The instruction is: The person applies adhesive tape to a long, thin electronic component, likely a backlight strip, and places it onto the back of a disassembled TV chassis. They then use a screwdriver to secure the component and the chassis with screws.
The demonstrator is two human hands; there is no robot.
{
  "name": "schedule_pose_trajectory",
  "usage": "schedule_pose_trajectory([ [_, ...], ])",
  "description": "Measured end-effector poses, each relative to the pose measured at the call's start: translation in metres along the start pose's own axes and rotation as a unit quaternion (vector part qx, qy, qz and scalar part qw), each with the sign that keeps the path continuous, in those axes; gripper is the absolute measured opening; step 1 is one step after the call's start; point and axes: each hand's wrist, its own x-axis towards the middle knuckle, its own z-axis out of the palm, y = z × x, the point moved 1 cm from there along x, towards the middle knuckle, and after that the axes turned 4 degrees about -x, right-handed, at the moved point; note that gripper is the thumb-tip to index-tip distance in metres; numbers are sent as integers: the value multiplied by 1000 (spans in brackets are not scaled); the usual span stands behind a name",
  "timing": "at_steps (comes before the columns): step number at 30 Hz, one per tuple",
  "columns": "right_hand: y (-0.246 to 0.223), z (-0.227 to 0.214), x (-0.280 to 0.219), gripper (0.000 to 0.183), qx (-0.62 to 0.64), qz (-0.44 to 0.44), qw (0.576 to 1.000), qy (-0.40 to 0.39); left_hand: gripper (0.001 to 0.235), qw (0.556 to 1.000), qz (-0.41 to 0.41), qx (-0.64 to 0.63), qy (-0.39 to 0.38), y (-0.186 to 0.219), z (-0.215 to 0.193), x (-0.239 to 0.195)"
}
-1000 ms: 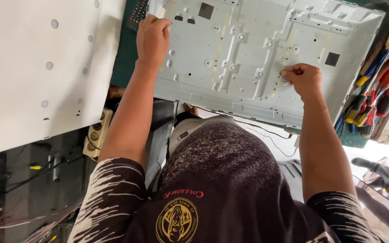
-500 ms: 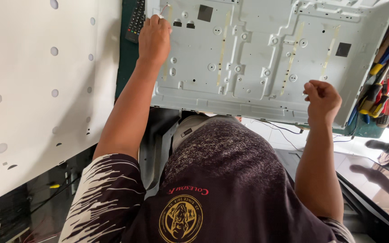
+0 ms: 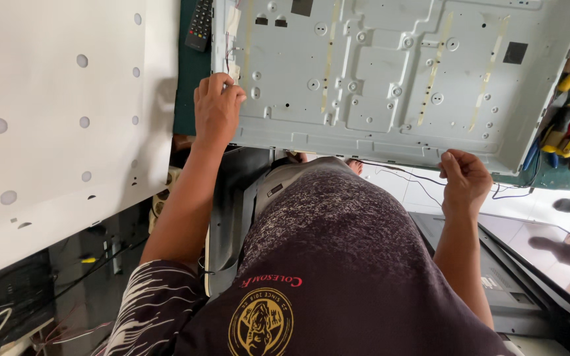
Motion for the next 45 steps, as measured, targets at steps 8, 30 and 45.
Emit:
schedule_pose_trajectory([
  [8,-8,5,-13,3,-12,-42,999,-21,18,998,22,54,21,-13,33,-4],
  [30,24,-3,-44,9,32,-28,999,0,25,999,33,-36,19,-33,44,-10],
  [45,22,-13,-54,9,24,-47,999,9,4,988,110,-101,29,122,98,53],
])
